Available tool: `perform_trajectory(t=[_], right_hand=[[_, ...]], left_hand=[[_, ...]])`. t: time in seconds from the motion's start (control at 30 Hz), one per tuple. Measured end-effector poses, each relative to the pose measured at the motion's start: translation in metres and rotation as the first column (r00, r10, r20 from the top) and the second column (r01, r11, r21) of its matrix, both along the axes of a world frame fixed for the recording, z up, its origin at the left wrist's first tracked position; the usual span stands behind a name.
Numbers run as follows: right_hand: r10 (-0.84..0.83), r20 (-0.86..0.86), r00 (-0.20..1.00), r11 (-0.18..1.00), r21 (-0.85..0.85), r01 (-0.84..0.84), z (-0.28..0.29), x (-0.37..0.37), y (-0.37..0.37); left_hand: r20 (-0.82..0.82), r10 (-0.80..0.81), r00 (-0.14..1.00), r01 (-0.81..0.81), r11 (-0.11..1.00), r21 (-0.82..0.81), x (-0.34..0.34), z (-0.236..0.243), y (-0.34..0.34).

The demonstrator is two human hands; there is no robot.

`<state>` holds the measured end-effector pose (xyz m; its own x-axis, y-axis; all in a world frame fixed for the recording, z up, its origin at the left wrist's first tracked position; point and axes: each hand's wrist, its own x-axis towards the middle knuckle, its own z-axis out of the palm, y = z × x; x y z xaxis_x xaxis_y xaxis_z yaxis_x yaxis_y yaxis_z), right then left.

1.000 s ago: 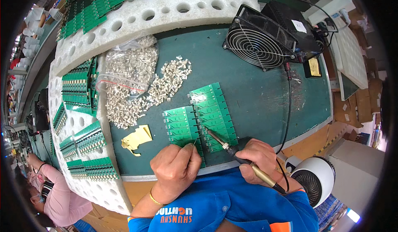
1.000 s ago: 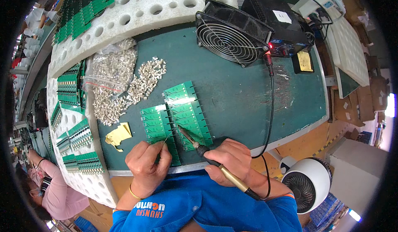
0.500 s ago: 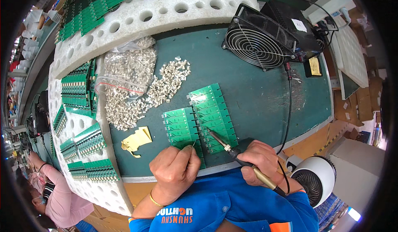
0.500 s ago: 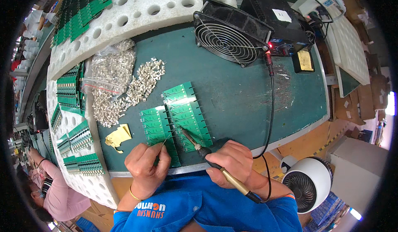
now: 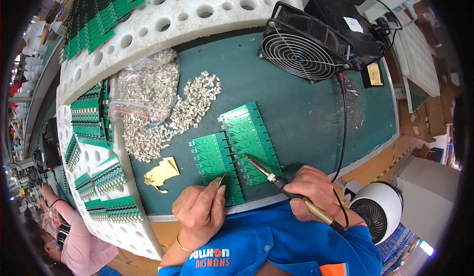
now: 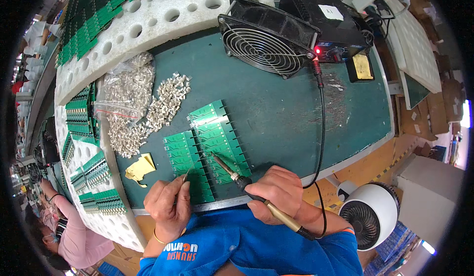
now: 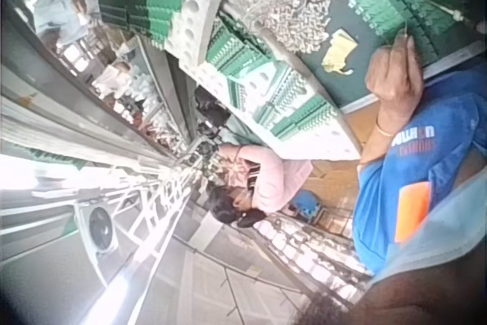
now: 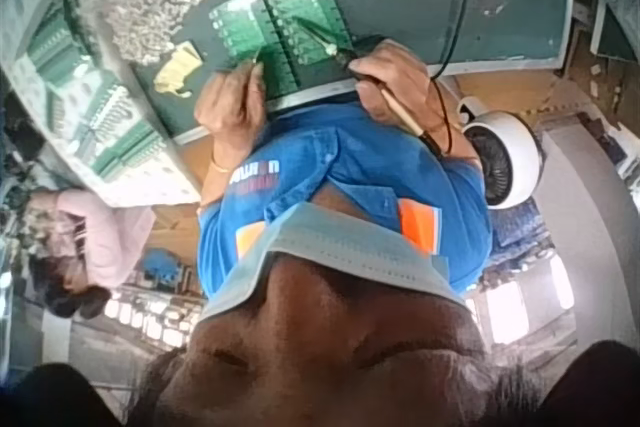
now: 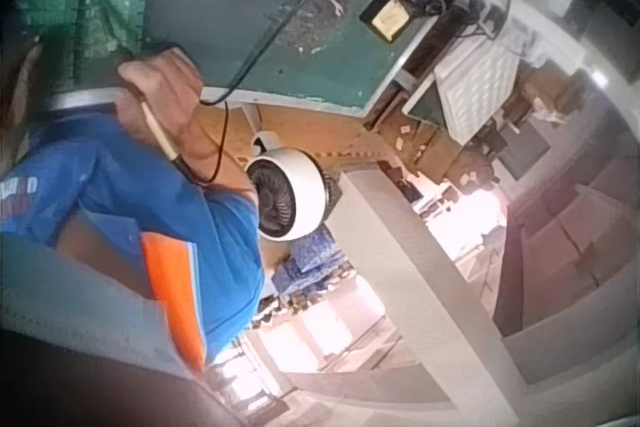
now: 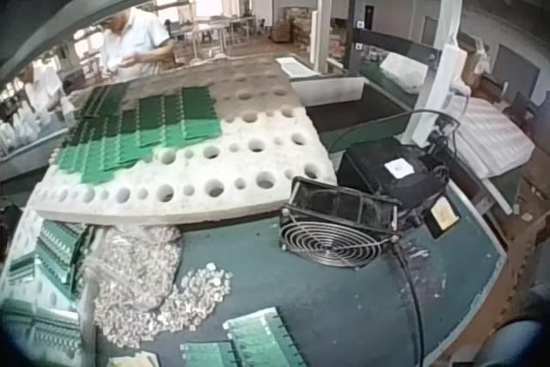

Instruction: The person solders electronic components onto circuit boards using a soldering iron and solder wire.

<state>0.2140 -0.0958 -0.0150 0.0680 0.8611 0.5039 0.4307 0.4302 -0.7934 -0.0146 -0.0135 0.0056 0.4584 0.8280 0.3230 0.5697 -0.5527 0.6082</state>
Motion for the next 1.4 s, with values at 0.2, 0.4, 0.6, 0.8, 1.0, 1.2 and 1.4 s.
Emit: perform_trajectory(t=[0.2,0.4,0.6,0.8,1.0,1.2,1.4], right_hand=[[0.003,-0.026,1.0,1.0,-0.012,-0.004,0.001,0.002,-0.001],[-0.009,-0.028,1.0,1.0,0.002,0.009,0.003,0.0,-0.005],[-0.016,-0.026,1.0,1.0,0.013,0.016,0.003,-0.001,-0.008],[0.0,-0.012,1.0,1.0,0.008,0.0,0.005,-0.001,-0.007],[0.002,-0.002,1.0,1.0,0.004,-0.002,0.003,-0.002,-0.005],[-0.022,-0.035,0.999,0.999,-0.029,0.021,0.003,-0.003,-0.005],[-0.025,-0.043,0.999,0.998,-0.054,0.022,0.004,-0.003,-0.005]], left_hand=[[0.015,0.01,1.0,-0.01,1.0,-0.014,-0.004,-0.002,-0.005],[0.082,0.057,0.995,-0.055,0.998,-0.031,-0.005,-0.007,-0.015],[0.08,0.047,0.996,-0.043,0.998,-0.05,-0.004,-0.007,-0.021],[0.053,0.04,0.998,-0.043,0.998,0.055,0.003,-0.005,-0.017],[0.085,-0.03,0.996,0.023,0.996,0.086,0.006,-0.004,-0.013],[0.09,-0.081,0.993,0.075,0.995,0.069,0.008,-0.005,-0.014],[0.083,-0.083,0.993,0.078,0.995,0.068,0.008,-0.007,-0.015]])
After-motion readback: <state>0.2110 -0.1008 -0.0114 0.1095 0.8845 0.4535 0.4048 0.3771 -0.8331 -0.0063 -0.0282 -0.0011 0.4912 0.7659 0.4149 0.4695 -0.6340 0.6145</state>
